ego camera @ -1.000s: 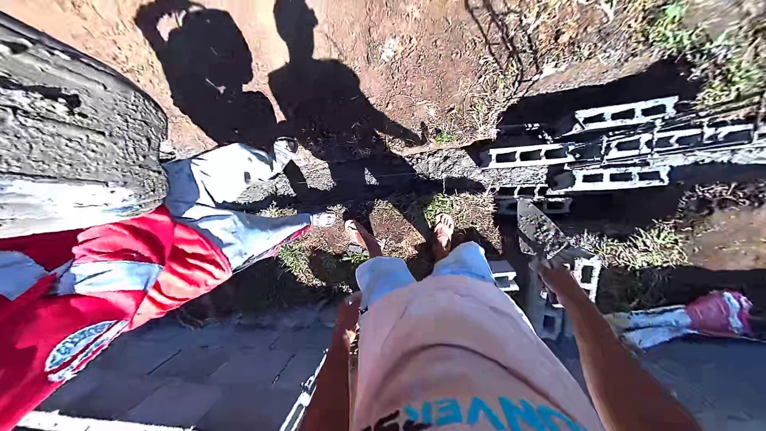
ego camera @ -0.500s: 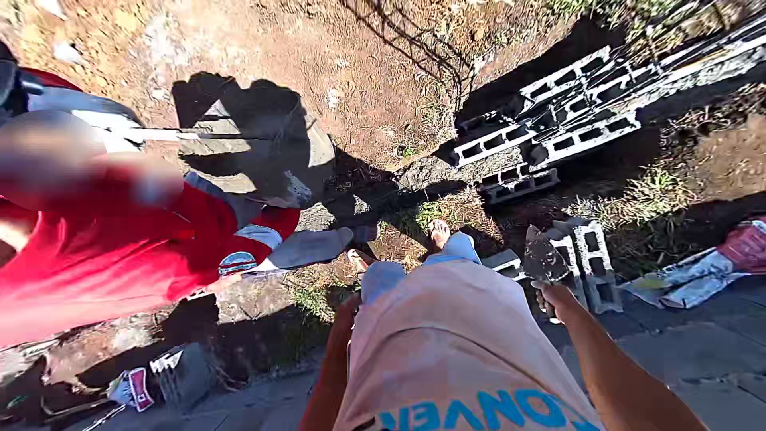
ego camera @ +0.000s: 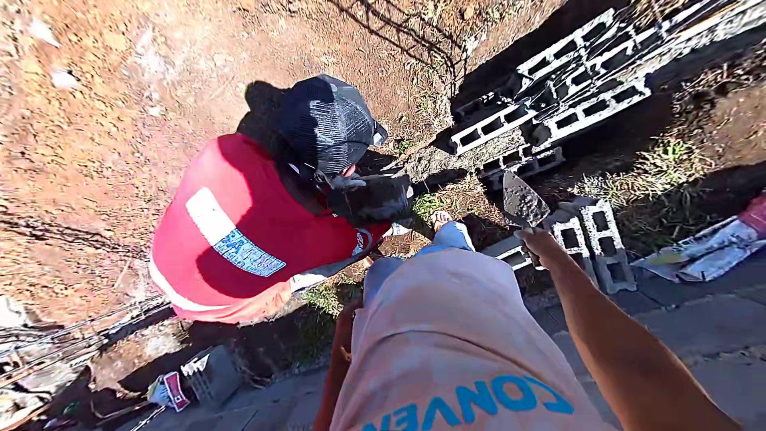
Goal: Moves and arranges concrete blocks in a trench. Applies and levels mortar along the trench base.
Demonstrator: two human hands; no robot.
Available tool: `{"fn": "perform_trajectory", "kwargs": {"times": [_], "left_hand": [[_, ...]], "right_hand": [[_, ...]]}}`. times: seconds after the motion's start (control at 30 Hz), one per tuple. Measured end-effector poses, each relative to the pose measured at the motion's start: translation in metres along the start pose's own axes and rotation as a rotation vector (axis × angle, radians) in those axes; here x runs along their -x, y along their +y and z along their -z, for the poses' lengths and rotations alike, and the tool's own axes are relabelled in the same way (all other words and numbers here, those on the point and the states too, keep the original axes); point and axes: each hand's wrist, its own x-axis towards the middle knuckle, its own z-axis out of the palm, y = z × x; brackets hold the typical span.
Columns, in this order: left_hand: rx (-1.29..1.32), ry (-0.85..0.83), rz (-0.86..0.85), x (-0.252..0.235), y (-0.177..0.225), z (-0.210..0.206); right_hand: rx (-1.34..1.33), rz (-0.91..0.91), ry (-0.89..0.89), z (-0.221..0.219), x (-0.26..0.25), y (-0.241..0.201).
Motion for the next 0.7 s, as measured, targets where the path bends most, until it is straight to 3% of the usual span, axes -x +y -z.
{"fn": "perform_trajectory", "kwargs": {"times": [0.1, 0.3, 0.43, 0.7], "left_hand": [[-0.161, -0.040, -0.068, 0.001, -0.003, 0.006], [-0.122, -0.062, -0.103, -0.006, -0.017, 0.010], [-0.048, -0.041, -0.023, -0.007, -0.017, 0.006], [-0.115, -0.030, -0.001, -0.002, -0.015, 0.007]], "right_hand": [[-0.040, -0.034, 0.003, -0.001, -0.001, 0.014], [-0.079, -0.126, 0.009, -0.003, 0.003, 0.054], [-0.089, -0.168, 0.003, -0.006, 0.009, 0.070], [-0.049, -0.170, -0.022, -0.006, 0.003, 0.060]]}}
